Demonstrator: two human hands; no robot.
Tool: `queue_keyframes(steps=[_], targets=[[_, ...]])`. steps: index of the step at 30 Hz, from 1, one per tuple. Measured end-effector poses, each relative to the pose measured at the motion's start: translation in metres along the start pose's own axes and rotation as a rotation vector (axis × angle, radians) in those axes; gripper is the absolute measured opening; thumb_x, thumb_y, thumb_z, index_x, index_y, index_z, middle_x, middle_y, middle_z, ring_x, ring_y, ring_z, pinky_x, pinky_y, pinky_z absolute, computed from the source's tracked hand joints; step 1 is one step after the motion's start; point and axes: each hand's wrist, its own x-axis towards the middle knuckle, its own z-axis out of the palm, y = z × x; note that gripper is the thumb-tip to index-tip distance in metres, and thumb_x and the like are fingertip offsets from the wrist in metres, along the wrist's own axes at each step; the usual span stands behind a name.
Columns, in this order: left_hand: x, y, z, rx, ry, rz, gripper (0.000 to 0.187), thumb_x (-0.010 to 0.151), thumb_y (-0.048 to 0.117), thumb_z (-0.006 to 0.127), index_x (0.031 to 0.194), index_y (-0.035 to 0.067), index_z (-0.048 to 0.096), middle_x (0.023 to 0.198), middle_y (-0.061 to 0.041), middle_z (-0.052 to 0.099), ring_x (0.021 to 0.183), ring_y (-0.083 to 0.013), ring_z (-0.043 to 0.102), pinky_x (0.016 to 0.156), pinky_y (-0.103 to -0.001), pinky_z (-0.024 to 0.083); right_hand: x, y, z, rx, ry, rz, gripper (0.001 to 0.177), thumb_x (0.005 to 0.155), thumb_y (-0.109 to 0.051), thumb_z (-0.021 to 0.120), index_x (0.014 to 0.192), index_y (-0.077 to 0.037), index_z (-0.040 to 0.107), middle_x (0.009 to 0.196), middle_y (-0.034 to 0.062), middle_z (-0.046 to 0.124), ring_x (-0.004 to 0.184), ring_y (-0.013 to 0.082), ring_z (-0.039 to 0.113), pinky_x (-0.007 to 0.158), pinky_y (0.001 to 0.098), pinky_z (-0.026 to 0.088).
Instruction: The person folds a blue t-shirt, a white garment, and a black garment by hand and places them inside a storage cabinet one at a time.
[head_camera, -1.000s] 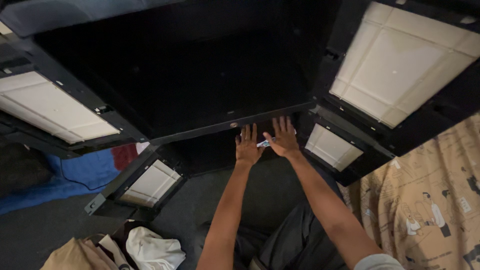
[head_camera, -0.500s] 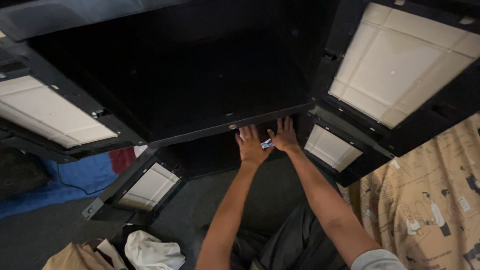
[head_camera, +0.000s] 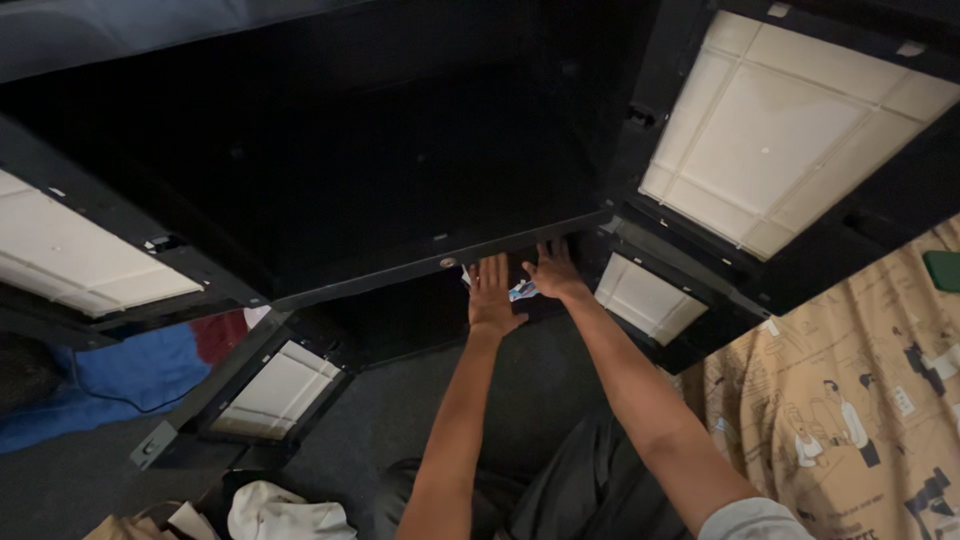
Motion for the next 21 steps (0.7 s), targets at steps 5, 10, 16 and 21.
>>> queue_keyframes(steps=[5, 10, 16, 21], targets=[[-0.001, -0.014, 0.010, -0.196, -0.026, -0.068, 0.141, 0.077, 0.067, 0.078, 0.160, -0.002, -0.013, 0.170, -0.022, -0.010, 0.157, -0.0381, -0.006, 0.125, -0.047, 0.022, 0.001, -0.003, -0.002, -0.002, -0.006, 0.031, 0.086, 0.103, -0.056, 0.041, 0.165, -0.011, 0.003, 0.170, 0.0205, -0.005, 0.156, 0.0412, 0.005, 0.128, 0.0473, 0.013], [-0.006, -0.019, 0.009, -0.308, -0.033, -0.096, 0.140, 0.075, 0.061, 0.079, 0.160, -0.002, -0.012, 0.172, -0.023, -0.012, 0.159, -0.0363, -0.006, 0.107, -0.039, 0.051, 0.003, -0.003, 0.000, -0.030, 0.004, 0.042, 0.082, 0.103, -0.055, 0.040, 0.163, -0.010, 0.009, 0.171, 0.0196, -0.001, 0.159, 0.0387, 0.004, 0.128, 0.0468, 0.014], [-0.020, -0.017, 0.011, -0.327, 0.015, -0.083, 0.141, 0.076, 0.062, 0.081, 0.158, -0.008, -0.010, 0.169, -0.027, -0.010, 0.158, -0.0392, -0.005, 0.119, -0.042, 0.036, 0.013, 0.003, 0.004, -0.092, 0.029, -0.033, 0.084, 0.105, -0.055, 0.037, 0.162, -0.002, 0.005, 0.170, 0.0245, -0.001, 0.156, 0.0427, 0.002, 0.128, 0.0454, 0.009], [-0.043, -0.012, 0.029, -0.295, -0.020, -0.009, 0.136, 0.079, 0.062, 0.080, 0.156, -0.009, -0.007, 0.168, -0.026, -0.007, 0.157, -0.0406, -0.001, 0.126, -0.050, 0.018, 0.016, 0.003, 0.001, -0.044, 0.022, -0.017, 0.083, 0.102, -0.054, 0.037, 0.163, -0.004, 0.009, 0.170, 0.0197, -0.001, 0.156, 0.0402, 0.000, 0.127, 0.0441, 0.008]])
